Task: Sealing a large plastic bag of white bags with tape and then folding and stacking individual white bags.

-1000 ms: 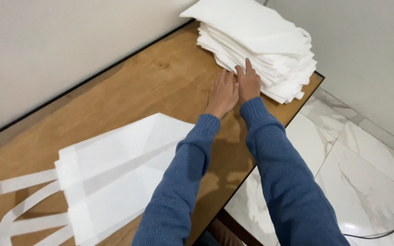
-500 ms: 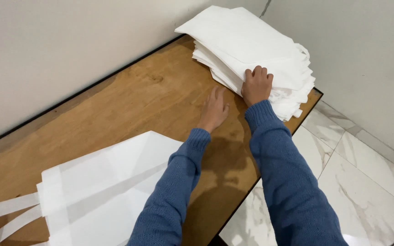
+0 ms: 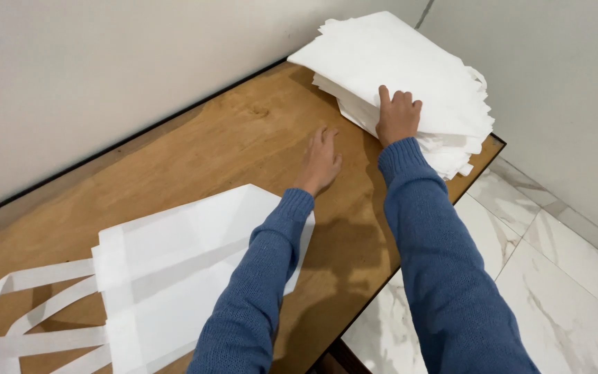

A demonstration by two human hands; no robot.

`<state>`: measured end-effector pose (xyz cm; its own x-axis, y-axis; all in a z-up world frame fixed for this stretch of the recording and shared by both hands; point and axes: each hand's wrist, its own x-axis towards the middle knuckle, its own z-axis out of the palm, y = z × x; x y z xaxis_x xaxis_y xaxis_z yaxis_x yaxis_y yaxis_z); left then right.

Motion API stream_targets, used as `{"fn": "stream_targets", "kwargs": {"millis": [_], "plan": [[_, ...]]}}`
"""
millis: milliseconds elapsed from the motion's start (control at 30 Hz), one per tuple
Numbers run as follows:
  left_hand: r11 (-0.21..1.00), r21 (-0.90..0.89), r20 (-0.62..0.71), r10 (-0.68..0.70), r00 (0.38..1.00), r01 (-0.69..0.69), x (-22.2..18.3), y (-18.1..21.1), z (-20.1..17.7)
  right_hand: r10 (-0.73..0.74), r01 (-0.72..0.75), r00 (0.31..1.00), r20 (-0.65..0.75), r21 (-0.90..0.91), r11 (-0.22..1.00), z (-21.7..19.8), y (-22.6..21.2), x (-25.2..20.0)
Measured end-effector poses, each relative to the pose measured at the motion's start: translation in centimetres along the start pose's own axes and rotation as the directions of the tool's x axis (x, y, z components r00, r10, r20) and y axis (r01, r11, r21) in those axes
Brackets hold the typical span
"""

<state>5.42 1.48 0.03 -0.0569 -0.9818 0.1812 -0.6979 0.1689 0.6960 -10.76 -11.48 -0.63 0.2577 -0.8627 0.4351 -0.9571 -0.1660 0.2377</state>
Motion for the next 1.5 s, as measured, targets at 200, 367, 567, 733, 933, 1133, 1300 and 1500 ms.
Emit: {"fn": "stream_targets", "kwargs": {"millis": [200,367,567,733,933,1133,1300,1500], "plan": [[0.999,0.01,-0.131,-0.043,0.99,0.045,-1.2,-0.4,-3.7,0.007,-0.03,0.997,0.075,0.312,0.949,-5.4,2.1,0.2],[0.989,-0.149,-0.428,-0.078,0.9,0.015,-1.8,-5.0,-5.2,-0.113,0.313,0.752,-0.649,0.201,0.928,-13.0,1.5,-0.1],[0.97,-0.19,-0.753,-0.046,0.657,-0.15,-7.2,-4.6,-15.1,-0.186,0.697,0.588,-0.787,0.376,0.611,-24.2,-1.7,-2.8],[0.991,-0.128,-0.797,-0.079,0.598,-0.041,-15.5,-3.2,-23.4,-0.262,0.8,0.599,-0.757,0.579,0.157,-27.8,-5.4,-3.5],[0.93,-0.006,-0.661,-0.281,0.696,0.369,-28.2,-6.9,-29.0,-0.368,0.439,0.877,-0.31,0.828,0.348,-20.6,-13.0,-3.6],[0.745,0.037,-0.504,-0.562,0.656,0.666,-36.2,-11.7,-29.4,-0.417,0.062,0.873,0.252,0.791,0.608,-12.7,-23.7,-10.5],[0.571,-0.055,-0.479,-0.735,0.481,0.819,-37.5,-9.8,-28.5,-0.403,0.242,0.887,0.226,0.517,0.821,-13.3,-27.8,-15.3],[0.656,-0.098,-0.582,-0.648,0.492,0.749,-36.4,-9.9,-28.0,-0.623,0.491,0.772,0.13,0.5,0.713,-12.3,-30.6,-17.4]]}}
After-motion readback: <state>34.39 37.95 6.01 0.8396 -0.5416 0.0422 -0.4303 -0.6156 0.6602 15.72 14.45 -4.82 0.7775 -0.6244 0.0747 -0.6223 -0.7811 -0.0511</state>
